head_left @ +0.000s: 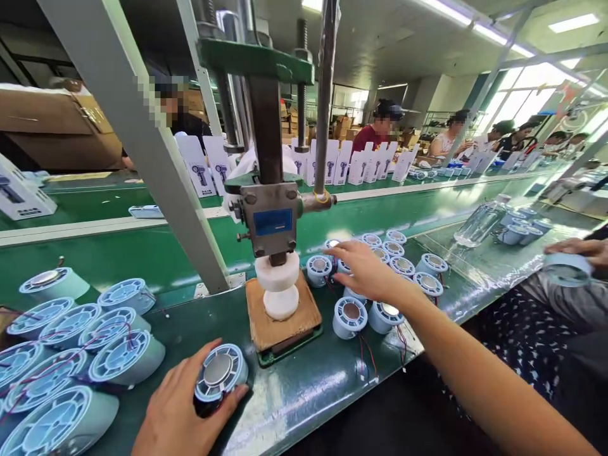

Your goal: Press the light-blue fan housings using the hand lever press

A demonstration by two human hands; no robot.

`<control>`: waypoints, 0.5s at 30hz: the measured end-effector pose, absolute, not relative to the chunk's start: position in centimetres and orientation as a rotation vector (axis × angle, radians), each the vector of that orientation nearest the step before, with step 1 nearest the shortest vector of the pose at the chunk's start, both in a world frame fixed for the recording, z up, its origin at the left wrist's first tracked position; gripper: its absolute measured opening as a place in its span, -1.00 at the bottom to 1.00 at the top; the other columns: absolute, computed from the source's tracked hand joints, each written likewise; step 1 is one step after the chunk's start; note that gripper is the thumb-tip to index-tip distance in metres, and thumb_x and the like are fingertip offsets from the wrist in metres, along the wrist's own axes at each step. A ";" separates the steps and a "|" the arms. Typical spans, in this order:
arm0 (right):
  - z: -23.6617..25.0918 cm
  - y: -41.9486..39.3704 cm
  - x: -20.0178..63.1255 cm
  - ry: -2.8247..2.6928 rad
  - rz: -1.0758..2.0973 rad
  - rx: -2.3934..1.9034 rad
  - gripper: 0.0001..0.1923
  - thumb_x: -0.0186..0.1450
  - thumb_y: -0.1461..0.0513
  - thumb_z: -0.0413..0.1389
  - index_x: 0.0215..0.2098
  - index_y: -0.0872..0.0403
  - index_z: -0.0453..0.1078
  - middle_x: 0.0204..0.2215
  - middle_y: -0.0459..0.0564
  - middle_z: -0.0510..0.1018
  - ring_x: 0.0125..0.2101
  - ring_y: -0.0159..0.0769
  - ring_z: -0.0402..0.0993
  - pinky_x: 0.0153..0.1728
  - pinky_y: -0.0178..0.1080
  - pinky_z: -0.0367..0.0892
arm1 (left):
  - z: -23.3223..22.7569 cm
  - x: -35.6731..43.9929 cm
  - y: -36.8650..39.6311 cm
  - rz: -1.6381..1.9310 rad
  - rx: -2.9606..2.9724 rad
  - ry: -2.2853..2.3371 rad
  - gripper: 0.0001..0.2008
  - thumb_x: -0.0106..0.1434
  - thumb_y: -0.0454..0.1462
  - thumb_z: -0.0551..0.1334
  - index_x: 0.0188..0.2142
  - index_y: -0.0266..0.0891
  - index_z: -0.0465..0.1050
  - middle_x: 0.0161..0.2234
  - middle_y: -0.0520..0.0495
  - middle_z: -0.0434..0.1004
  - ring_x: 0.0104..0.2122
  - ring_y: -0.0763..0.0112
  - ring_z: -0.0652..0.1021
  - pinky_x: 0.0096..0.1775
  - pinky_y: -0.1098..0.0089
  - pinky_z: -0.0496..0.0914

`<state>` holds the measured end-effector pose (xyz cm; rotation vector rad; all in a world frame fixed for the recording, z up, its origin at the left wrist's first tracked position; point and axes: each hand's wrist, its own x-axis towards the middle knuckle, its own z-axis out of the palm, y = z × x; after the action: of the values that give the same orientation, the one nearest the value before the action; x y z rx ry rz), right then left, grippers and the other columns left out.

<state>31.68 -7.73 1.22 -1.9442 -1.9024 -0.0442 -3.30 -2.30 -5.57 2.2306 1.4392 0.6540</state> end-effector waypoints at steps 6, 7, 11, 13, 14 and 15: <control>1.2 -2.6 29.6 -2.053 0.206 -1.800 -0.55 0.10 0.46 0.26 -0.04 0.12 0.45 -0.16 0.07 0.53 0.00 -0.07 0.43 0.26 0.26 -0.12 | -5.6 -3.4 -2.8 0.636 2.208 1.442 -0.33 0.05 0.13 0.22 0.10 -0.08 0.35 0.03 -0.12 0.50 0.05 -0.03 0.46 0.09 -0.02 0.32; 1.1 -2.8 29.9 -2.014 0.228 -1.770 -0.55 0.12 0.46 0.23 -0.01 0.13 0.42 -0.17 0.08 0.53 -0.02 -0.09 0.43 0.24 0.25 -0.06 | -5.6 -3.4 -2.9 0.633 2.208 1.438 -0.34 0.05 0.12 0.22 0.10 -0.08 0.35 0.04 -0.12 0.49 0.06 -0.02 0.46 0.08 -0.01 0.32; 1.3 -5.2 31.3 -1.720 0.287 -1.580 -0.53 0.33 0.28 0.07 0.20 0.09 0.19 0.09 0.15 0.39 0.09 -0.17 0.35 0.17 0.03 0.21 | -5.5 -3.0 -2.9 0.639 2.211 1.423 -0.36 0.05 0.11 0.23 0.07 -0.11 0.38 0.00 -0.12 0.53 0.04 -0.02 0.47 0.06 0.00 0.34; 1.5 -7.0 31.4 -1.591 0.341 -1.450 -0.57 0.37 0.17 0.04 0.18 0.06 0.18 0.16 0.13 0.33 0.14 -0.22 0.30 0.16 -0.08 0.26 | -5.8 -3.1 -2.7 0.653 2.207 1.433 -0.36 0.04 0.11 0.24 0.06 -0.09 0.39 0.00 -0.11 0.53 0.05 -0.02 0.46 0.08 -0.01 0.32; 1.6 -8.0 31.2 -1.550 0.376 -1.387 -0.58 0.37 0.11 0.05 0.16 0.05 0.20 0.14 0.11 0.35 0.14 -0.22 0.31 0.14 -0.11 0.30 | -6.1 -3.2 -2.5 0.662 2.207 1.440 -0.36 0.03 0.11 0.24 0.06 -0.08 0.39 0.01 -0.10 0.53 0.06 -0.03 0.46 0.09 -0.02 0.31; 1.5 -9.0 30.8 -1.529 0.409 -1.336 -0.57 0.36 0.06 0.06 0.14 0.03 0.23 0.12 0.10 0.38 0.11 -0.22 0.35 0.10 -0.14 0.34 | -6.4 -3.4 -2.3 0.664 2.213 1.440 -0.36 0.03 0.12 0.24 0.06 -0.07 0.39 0.02 -0.10 0.53 0.07 -0.03 0.45 0.11 -0.04 0.30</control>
<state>30.81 -8.95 1.54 -1.3362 -1.5293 0.4086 -3.38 -2.25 -6.36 2.2130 1.4405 0.6640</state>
